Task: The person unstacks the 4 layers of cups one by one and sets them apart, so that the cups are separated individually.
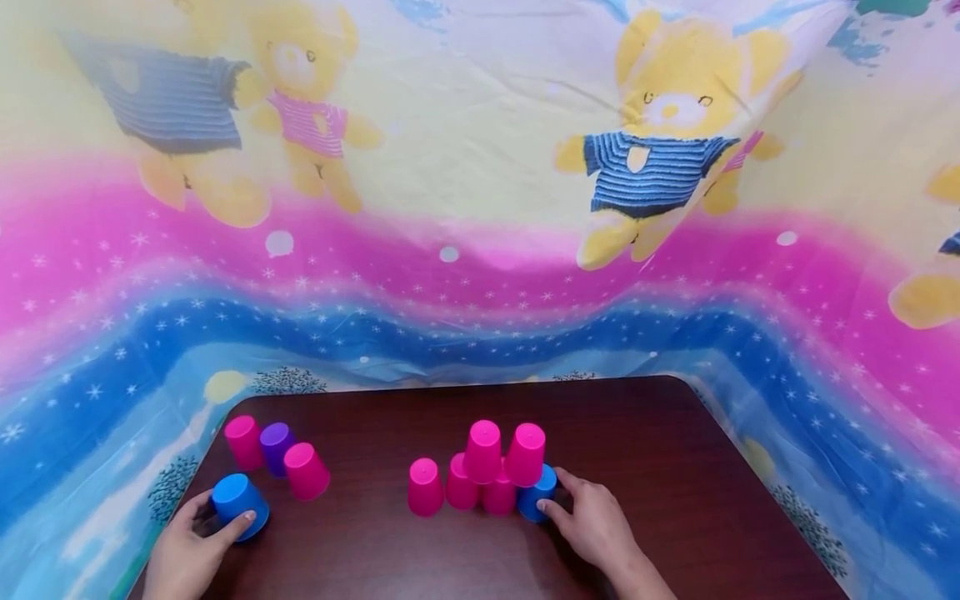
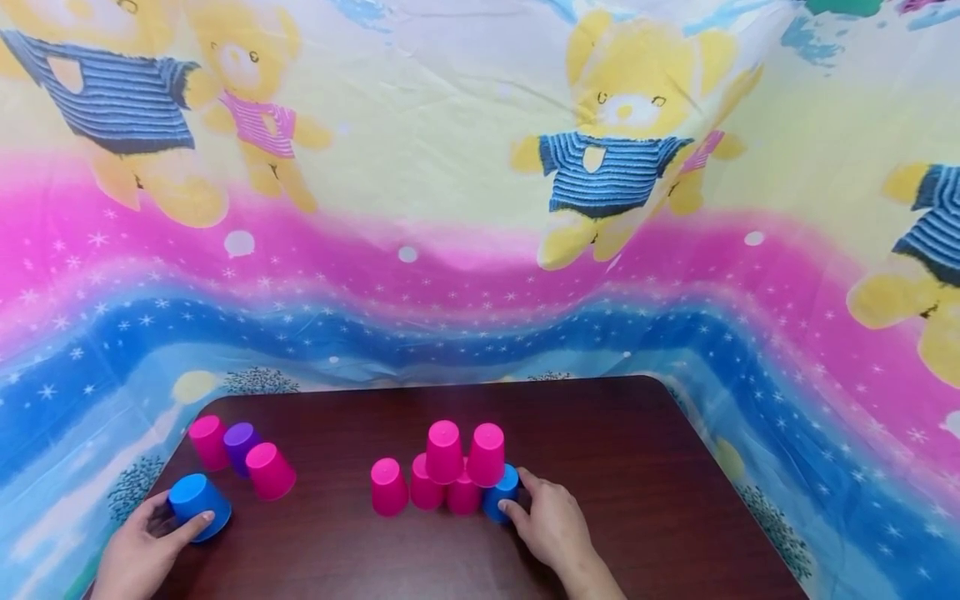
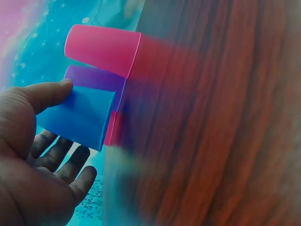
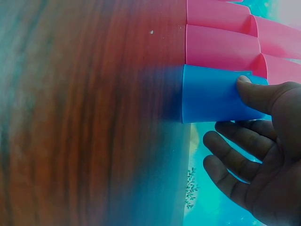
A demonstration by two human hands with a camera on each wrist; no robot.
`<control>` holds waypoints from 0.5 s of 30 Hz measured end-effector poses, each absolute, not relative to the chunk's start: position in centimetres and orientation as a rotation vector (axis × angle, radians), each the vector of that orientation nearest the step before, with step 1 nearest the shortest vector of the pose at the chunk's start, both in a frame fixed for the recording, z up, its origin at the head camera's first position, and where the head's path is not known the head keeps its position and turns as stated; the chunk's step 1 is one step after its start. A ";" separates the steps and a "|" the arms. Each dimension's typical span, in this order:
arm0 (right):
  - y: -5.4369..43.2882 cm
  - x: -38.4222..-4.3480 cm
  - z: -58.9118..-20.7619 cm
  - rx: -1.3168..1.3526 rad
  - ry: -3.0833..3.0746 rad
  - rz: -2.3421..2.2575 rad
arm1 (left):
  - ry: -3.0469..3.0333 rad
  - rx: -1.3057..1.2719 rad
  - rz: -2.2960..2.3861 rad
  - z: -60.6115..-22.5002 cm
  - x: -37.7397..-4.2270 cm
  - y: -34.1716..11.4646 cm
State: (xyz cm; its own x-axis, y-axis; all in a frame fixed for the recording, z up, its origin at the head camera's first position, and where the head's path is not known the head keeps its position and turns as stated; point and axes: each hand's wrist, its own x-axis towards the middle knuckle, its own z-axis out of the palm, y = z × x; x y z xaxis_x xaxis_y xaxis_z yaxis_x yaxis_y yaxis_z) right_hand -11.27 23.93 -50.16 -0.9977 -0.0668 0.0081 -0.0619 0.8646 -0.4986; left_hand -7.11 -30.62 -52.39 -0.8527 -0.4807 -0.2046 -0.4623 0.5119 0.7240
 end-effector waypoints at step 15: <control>23.8 -11.3 -50.0 -0.103 3.028 -0.794 | -2.683 0.908 -1.250 -52.7 -8.7 -32.4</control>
